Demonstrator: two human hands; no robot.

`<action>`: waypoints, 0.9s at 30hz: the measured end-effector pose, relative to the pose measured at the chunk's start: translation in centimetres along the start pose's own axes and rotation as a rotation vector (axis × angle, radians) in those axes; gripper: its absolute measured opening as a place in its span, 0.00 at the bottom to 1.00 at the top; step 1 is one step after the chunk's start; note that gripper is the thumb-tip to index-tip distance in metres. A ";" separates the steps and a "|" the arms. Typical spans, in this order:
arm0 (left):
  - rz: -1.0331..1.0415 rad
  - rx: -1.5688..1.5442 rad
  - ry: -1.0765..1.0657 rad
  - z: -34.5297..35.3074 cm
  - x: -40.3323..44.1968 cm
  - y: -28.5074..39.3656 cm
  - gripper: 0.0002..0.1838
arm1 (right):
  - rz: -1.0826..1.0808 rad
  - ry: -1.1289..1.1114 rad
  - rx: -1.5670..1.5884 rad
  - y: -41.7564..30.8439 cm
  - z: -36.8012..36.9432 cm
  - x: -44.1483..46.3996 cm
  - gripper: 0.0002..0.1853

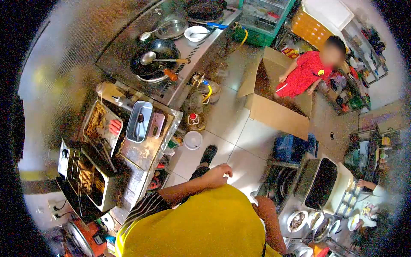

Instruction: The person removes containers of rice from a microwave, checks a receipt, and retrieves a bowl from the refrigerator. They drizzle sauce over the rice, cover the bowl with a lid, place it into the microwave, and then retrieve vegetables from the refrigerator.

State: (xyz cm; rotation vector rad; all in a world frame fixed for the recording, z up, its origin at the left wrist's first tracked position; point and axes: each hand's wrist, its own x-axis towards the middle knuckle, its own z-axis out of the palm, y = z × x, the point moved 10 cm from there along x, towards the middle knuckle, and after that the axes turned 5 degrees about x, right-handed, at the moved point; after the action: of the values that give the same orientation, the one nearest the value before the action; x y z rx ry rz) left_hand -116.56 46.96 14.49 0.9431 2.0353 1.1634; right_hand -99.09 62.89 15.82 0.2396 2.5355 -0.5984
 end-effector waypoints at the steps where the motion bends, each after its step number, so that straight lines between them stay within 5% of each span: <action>1: -0.048 -0.012 -0.014 -1.3 0.4 -0.6 0.08 | 0.015 -0.045 -0.006 0.3 0.6 0.8 0.16; 9: -0.265 -0.198 0.009 -9.3 2.7 -8.5 0.13 | 0.205 0.051 0.343 -1.4 -2.2 6.9 0.18; 13: -0.224 -0.285 0.276 -13.6 4.9 -14.3 0.11 | 0.352 -0.029 0.478 3.5 2.9 7.6 0.18; 15: -0.136 -0.724 0.442 -18.2 5.8 -16.1 0.14 | 0.333 -0.009 0.312 3.0 2.7 7.0 0.16; 18: -0.330 -0.984 0.835 -28.5 5.2 -16.8 0.15 | 0.245 -0.019 0.153 4.2 4.9 4.3 0.14; 21: -0.213 -1.267 1.033 -35.4 6.4 -20.7 0.17 | 0.309 -0.039 0.201 6.6 7.9 2.6 0.14; 25: -0.304 -1.612 1.077 -39.8 10.1 -24.8 0.11 | 0.461 -0.072 0.450 5.7 7.9 1.4 0.18; 27: -0.318 -1.669 0.970 -40.0 11.8 -26.5 0.08 | 0.272 0.091 0.430 7.9 10.4 1.4 0.18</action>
State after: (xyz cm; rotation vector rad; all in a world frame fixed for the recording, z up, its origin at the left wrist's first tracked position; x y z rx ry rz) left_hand -161.73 28.61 6.37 -0.8526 0.8284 2.5480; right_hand -93.43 65.20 4.14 0.7645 2.3721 -1.0334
